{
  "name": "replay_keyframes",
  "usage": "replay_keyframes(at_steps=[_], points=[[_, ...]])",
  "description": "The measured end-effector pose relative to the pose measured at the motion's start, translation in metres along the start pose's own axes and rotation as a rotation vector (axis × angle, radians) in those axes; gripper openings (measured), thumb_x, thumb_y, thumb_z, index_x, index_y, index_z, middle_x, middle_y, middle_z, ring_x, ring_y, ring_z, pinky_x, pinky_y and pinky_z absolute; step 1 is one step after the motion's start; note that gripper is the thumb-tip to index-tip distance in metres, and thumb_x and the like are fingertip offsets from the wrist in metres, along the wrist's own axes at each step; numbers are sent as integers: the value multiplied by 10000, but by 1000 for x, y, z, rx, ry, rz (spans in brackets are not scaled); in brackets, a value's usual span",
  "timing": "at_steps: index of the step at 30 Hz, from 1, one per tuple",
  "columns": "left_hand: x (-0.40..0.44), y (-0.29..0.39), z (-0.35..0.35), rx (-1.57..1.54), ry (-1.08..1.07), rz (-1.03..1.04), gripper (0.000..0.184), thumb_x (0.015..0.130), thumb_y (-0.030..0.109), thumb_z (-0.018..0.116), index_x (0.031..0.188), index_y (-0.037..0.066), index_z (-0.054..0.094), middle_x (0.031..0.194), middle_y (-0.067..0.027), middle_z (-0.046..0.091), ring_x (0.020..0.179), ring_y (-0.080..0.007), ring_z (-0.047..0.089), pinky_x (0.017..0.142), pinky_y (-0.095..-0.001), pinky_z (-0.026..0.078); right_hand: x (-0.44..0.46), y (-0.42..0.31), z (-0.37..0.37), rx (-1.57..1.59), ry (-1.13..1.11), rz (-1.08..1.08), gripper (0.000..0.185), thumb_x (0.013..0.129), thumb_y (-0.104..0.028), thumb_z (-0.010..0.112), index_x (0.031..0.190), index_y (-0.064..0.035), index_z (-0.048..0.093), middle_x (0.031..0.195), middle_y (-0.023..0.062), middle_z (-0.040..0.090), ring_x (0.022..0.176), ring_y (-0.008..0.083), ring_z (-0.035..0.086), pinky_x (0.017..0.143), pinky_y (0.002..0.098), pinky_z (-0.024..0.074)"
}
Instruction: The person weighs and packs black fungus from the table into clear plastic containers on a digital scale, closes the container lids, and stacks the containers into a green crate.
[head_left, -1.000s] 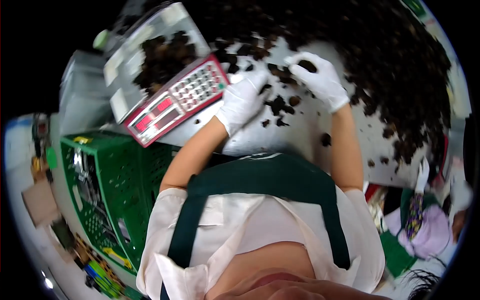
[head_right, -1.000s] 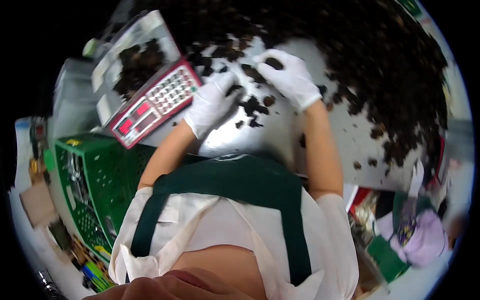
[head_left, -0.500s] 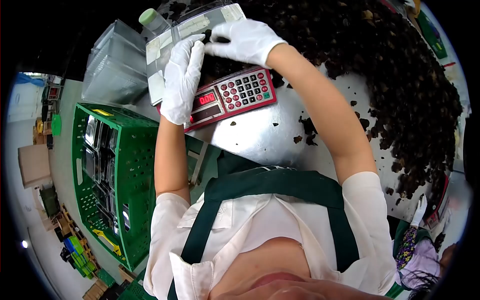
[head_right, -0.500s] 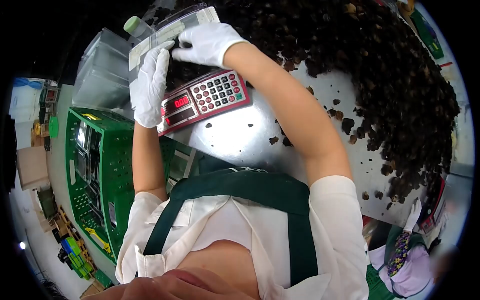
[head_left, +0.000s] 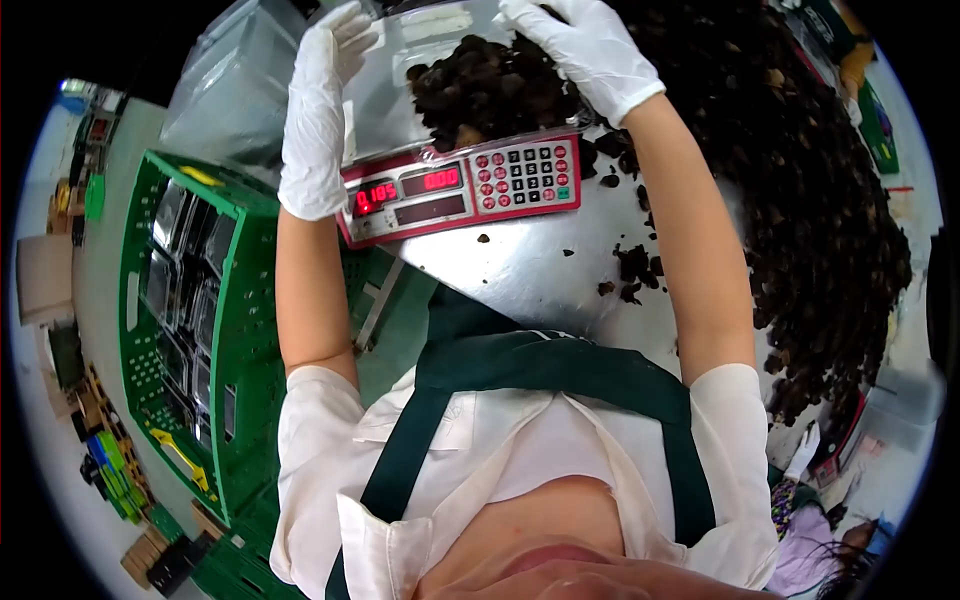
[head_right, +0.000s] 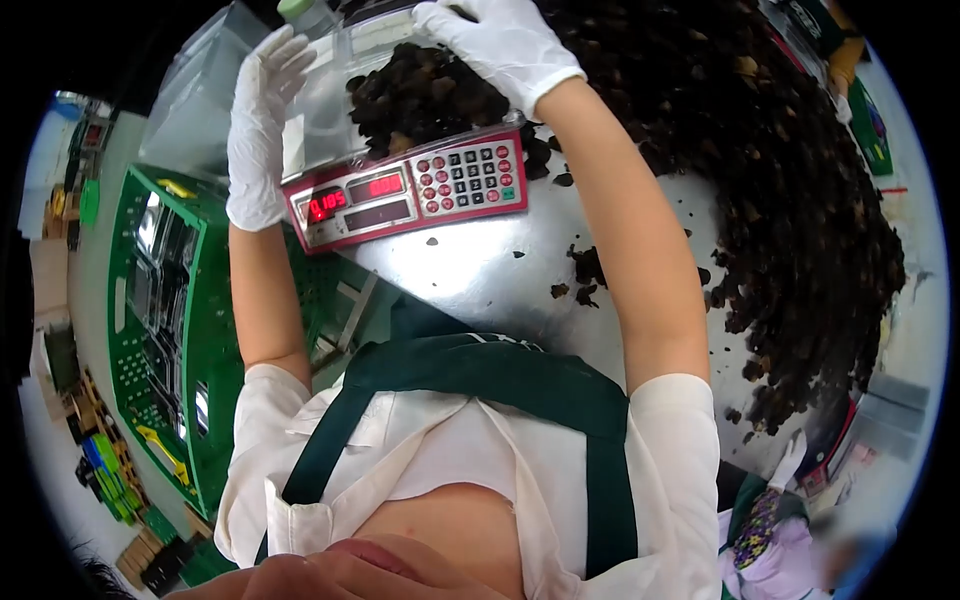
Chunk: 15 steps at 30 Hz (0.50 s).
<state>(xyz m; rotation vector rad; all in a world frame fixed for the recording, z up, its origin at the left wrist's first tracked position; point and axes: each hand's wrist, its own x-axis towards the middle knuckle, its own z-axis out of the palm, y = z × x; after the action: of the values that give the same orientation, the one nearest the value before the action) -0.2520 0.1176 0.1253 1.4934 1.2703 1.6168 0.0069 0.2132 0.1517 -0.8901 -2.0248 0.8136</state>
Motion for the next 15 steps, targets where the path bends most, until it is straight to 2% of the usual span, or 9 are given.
replay_keyframes(at_steps=[1,2,3,5,6,8,12,14,15], points=[[1,6,-5,-51,32,-9,602,1092,491,390,1463,36,522,1381,-123,616,1282,-226,576,1126,-381,394,-1,-2,4,166,-17,34,298,997,-272,622,1089,-17,745,1015,156,756,943,257,724,858,357,555],[0,14,-9,-98,65,-21,541,1088,428,453,1445,31,543,1357,-114,627,1265,-209,581,1106,-362,407,-2,-10,3,89,-15,63,304,1000,-274,612,1094,-17,744,1019,155,753,958,257,719,861,359,552],[-4,24,-8,-80,86,-38,541,1088,428,453,1445,31,543,1357,-114,627,1265,-209,581,1106,-362,407,-2,-10,5,18,-9,19,306,1003,-274,604,1098,-18,741,1025,157,751,964,259,715,863,360,551],[-7,39,-3,-250,169,-109,448,1087,372,497,1410,69,566,1218,-35,660,1109,-163,607,997,-324,461,-1,-7,6,-83,-18,-48,316,1011,-279,585,1113,-21,736,1047,162,743,982,266,708,872,362,548],[-9,38,-8,-239,181,-109,448,1087,372,497,1410,69,566,1218,-35,660,1109,-163,607,997,-324,461,0,-5,8,-93,-4,-78,310,1009,-280,597,1117,-25,735,1053,171,740,992,288,707,877,374,549],[-8,31,-14,-101,147,-100,554,1098,503,398,1427,89,561,1263,-45,648,1145,-180,602,1034,-348,438,-2,-3,12,-149,42,-98,321,1007,-304,612,1110,-28,739,1048,184,738,1014,315,702,886,387,549],[-5,15,-21,-115,72,-117,526,1099,477,414,1431,94,557,1274,-43,649,1156,-172,603,1031,-347,434,-6,-14,8,-214,18,-94,338,1007,-329,623,1141,-36,726,1112,194,722,1046,347,690,904,387,545],[-3,10,-16,-72,69,-121,522,1097,479,417,1430,102,559,1278,-43,647,1161,-171,601,1035,-351,432,-7,-26,6,-347,-171,-144,394,1006,-401,615,1142,-42,703,1159,200,695,1053,368,679,915,398,540],[-2,8,-14,-27,67,-124,517,1096,481,420,1429,111,561,1283,-43,645,1166,-170,599,1039,-355,429,-10,-32,6,-465,-236,-88,441,994,-478,606,1117,-61,683,1162,198,676,1041,381,671,917,419,534]])
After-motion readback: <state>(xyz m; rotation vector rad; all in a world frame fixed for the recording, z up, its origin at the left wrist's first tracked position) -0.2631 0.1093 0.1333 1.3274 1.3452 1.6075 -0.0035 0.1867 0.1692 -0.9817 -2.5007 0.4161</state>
